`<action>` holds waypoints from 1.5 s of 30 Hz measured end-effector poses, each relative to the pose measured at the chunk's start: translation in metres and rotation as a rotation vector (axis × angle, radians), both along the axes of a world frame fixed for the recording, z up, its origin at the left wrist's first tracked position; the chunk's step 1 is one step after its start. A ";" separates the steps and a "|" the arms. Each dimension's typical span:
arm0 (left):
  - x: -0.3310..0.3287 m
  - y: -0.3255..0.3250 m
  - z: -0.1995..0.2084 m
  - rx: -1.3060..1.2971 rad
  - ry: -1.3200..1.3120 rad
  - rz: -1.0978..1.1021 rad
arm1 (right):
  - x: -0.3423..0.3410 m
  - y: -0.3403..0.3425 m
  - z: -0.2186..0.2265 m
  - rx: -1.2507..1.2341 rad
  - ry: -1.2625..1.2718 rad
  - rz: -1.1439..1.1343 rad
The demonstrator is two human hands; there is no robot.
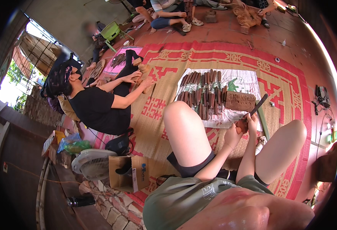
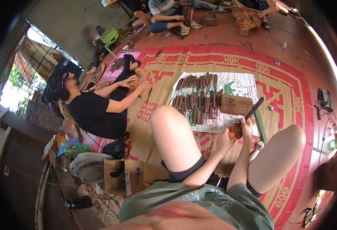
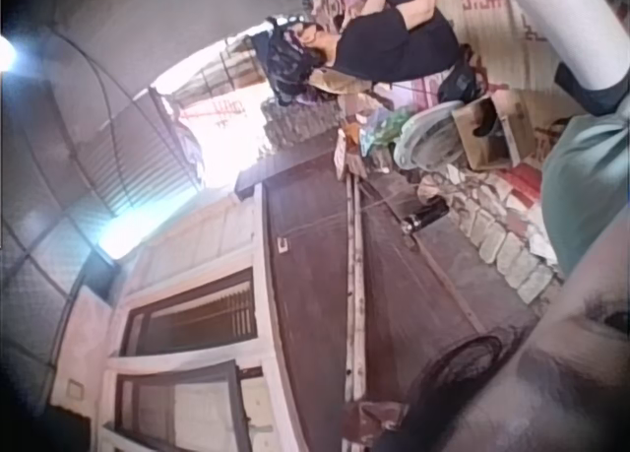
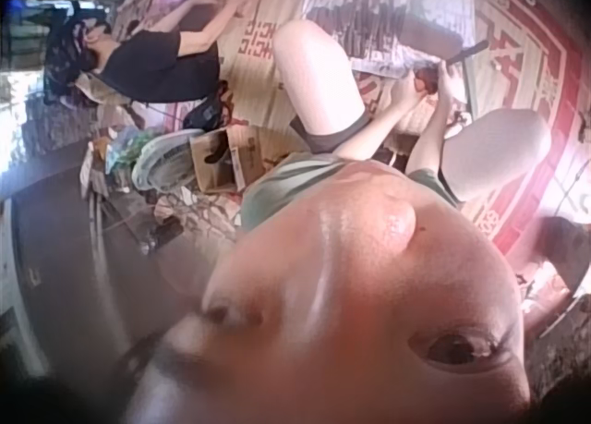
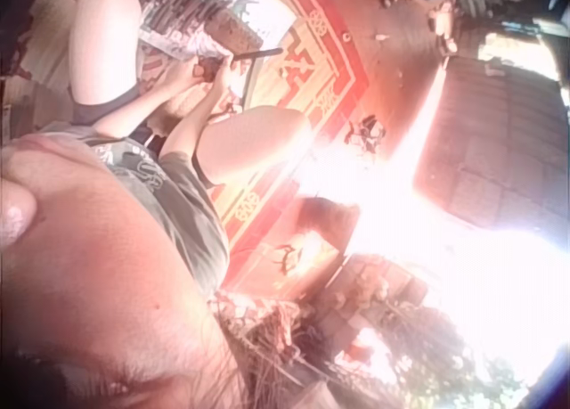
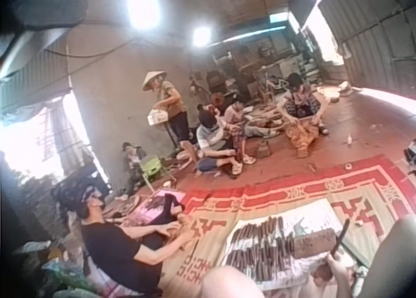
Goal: The person sits on a mat and uses a carving knife to shape a reddish-brown wooden object. They hold the object in their left hand and carve with their right hand, rotating the piece to work on different sides. Other people are visible in the background also engaged in similar carving activities.
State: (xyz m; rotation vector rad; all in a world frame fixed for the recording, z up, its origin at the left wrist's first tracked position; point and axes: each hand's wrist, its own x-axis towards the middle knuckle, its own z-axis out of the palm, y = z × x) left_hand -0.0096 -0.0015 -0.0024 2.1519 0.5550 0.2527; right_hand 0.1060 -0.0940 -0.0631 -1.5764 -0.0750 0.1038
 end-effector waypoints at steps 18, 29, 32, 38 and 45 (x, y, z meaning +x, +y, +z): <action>-0.005 0.006 0.006 0.020 0.023 -0.017 | 0.001 0.009 -0.018 0.038 0.019 0.003; 0.001 -0.004 0.006 0.035 0.004 0.001 | -0.004 0.007 0.019 -0.101 0.007 -0.042; 0.000 -0.005 0.008 0.028 0.021 -0.024 | -0.002 0.004 0.013 -0.169 -0.081 -0.070; 0.001 -0.005 -0.002 0.031 -0.038 0.009 | 0.005 -0.005 -0.005 0.057 0.090 0.066; -0.001 0.002 -0.009 -0.010 0.004 0.032 | 0.003 0.005 -0.004 -0.039 0.012 0.094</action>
